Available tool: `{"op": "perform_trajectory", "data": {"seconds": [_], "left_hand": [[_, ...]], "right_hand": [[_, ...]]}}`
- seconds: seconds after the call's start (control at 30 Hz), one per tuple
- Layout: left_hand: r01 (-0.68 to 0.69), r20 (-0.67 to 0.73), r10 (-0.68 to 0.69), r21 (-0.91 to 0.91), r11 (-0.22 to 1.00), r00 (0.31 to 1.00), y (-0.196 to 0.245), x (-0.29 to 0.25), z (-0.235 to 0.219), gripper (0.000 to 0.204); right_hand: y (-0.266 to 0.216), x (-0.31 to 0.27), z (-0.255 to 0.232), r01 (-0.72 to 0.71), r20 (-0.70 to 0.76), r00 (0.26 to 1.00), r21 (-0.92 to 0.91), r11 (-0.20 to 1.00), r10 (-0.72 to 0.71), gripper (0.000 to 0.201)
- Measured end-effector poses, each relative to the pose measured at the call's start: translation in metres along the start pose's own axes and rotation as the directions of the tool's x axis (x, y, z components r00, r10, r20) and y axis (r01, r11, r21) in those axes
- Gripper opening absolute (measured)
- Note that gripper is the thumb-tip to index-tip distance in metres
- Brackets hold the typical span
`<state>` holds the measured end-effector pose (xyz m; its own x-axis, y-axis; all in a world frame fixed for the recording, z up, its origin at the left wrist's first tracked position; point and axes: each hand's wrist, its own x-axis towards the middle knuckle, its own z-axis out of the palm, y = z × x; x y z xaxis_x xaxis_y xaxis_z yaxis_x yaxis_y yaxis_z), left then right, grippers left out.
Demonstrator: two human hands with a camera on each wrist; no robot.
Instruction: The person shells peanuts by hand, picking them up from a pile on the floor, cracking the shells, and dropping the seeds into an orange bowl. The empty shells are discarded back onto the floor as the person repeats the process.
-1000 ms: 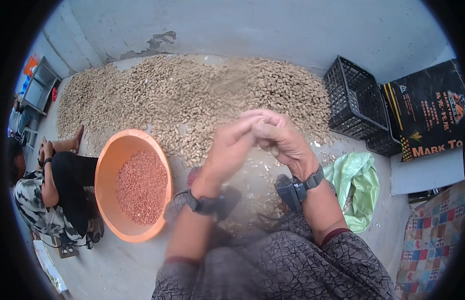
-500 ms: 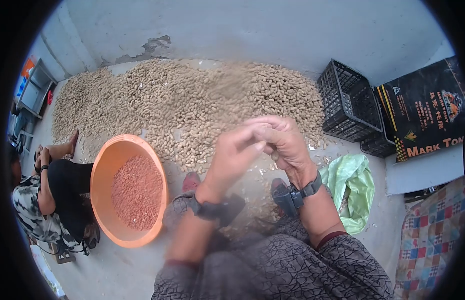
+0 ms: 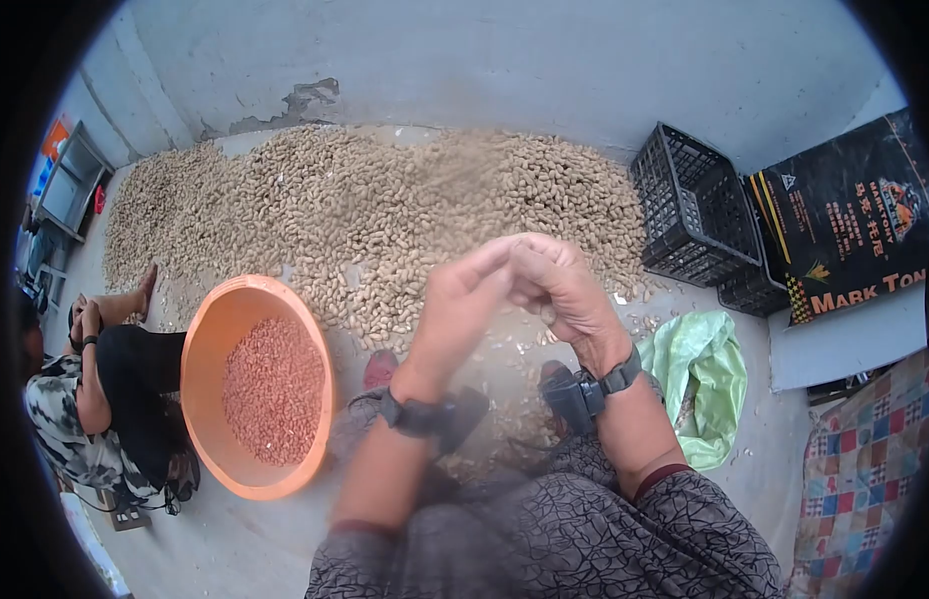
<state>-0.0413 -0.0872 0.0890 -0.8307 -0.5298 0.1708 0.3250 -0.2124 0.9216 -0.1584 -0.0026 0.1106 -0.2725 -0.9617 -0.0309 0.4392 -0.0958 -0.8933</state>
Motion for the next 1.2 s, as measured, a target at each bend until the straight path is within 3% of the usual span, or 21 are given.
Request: {"op": "perform_trajectory", "data": {"seconds": [0.07, 0.17, 0.33, 0.5, 0.6, 0.67, 0.73, 0.8, 0.83, 0.9, 1.0, 1.07, 1.2], "left_hand": [[-0.018, -0.013, 0.019, 0.065, 0.998, 1.0, 0.001, 0.0, 0.002, 0.036], [-0.058, 0.015, 0.056, 0.121, 0.991, 0.998, 0.003, -0.003, 0.003, 0.036], [-0.079, 0.05, 0.078, 0.022, 0.997, 0.996, 0.011, -0.007, 0.005, 0.036], [0.03, -0.003, -0.03, 0.031, 0.999, 1.0, 0.006, -0.005, -0.001, 0.035], [0.038, -0.091, -0.042, -0.038, 0.999, 0.995, -0.004, -0.001, -0.007, 0.032], [0.027, -0.127, -0.039, -0.09, 0.996, 0.991, -0.003, 0.0, -0.005, 0.029], [0.017, -0.163, -0.04, -0.141, 0.99, 0.986, 0.0, 0.001, -0.002, 0.027], [-0.016, -0.251, 0.004, -0.045, 0.999, 0.968, 0.004, 0.002, 0.001, 0.026], [-0.018, -0.25, 0.006, -0.044, 0.999, 0.968, 0.007, 0.002, 0.002, 0.026], [0.024, -0.275, 0.013, 0.131, 0.991, 0.961, 0.011, 0.0, 0.003, 0.025], [-0.023, -0.286, 0.075, 0.18, 0.983, 0.955, 0.005, -0.002, 0.013, 0.024], [-0.063, -0.265, 0.112, 0.186, 0.981, 0.958, 0.003, -0.001, 0.015, 0.023], [-0.134, -0.246, 0.164, 0.133, 0.982, 0.955, -0.007, -0.001, 0.012, 0.019]], "right_hand": [[-0.006, -0.001, 0.003, 0.011, 0.034, 0.999, -0.113, 0.994, -0.007, 0.024], [-0.004, 0.001, -0.004, 0.003, 0.096, 0.995, -0.082, 0.997, 0.005, 0.023], [0.0, 0.0, -0.004, -0.012, 0.008, 1.0, -0.063, 0.998, 0.013, 0.017], [0.007, 0.002, -0.001, 0.026, -0.044, 0.999, -0.086, 0.996, -0.03, 0.012], [0.015, 0.006, -0.004, 0.043, -0.088, 0.994, -0.162, 0.986, -0.058, 0.014], [0.009, 0.006, 0.003, 0.1, -0.072, 0.985, -0.501, 0.86, -0.156, 0.018], [0.004, 0.002, 0.011, 0.114, -0.092, 0.981, -0.431, 0.895, -0.169, 0.018], [-0.001, 0.001, 0.011, 0.129, -0.116, 0.976, -0.362, 0.923, -0.182, 0.019], [-0.005, -0.001, 0.006, 0.123, -0.123, 0.975, -0.409, 0.904, -0.188, 0.018], [-0.009, -0.002, 0.004, 0.118, -0.13, 0.972, -0.456, 0.882, -0.196, 0.018], [-0.009, -0.003, 0.007, 0.068, -0.131, 0.985, -0.295, 0.953, -0.111, 0.015], [-0.001, 0.0, 0.005, 0.086, -0.091, 0.99, -0.177, 0.98, -0.103, 0.014], [0.004, 0.001, 0.0, 0.073, -0.097, 0.991, -0.164, 0.984, -0.09, 0.015]]}}
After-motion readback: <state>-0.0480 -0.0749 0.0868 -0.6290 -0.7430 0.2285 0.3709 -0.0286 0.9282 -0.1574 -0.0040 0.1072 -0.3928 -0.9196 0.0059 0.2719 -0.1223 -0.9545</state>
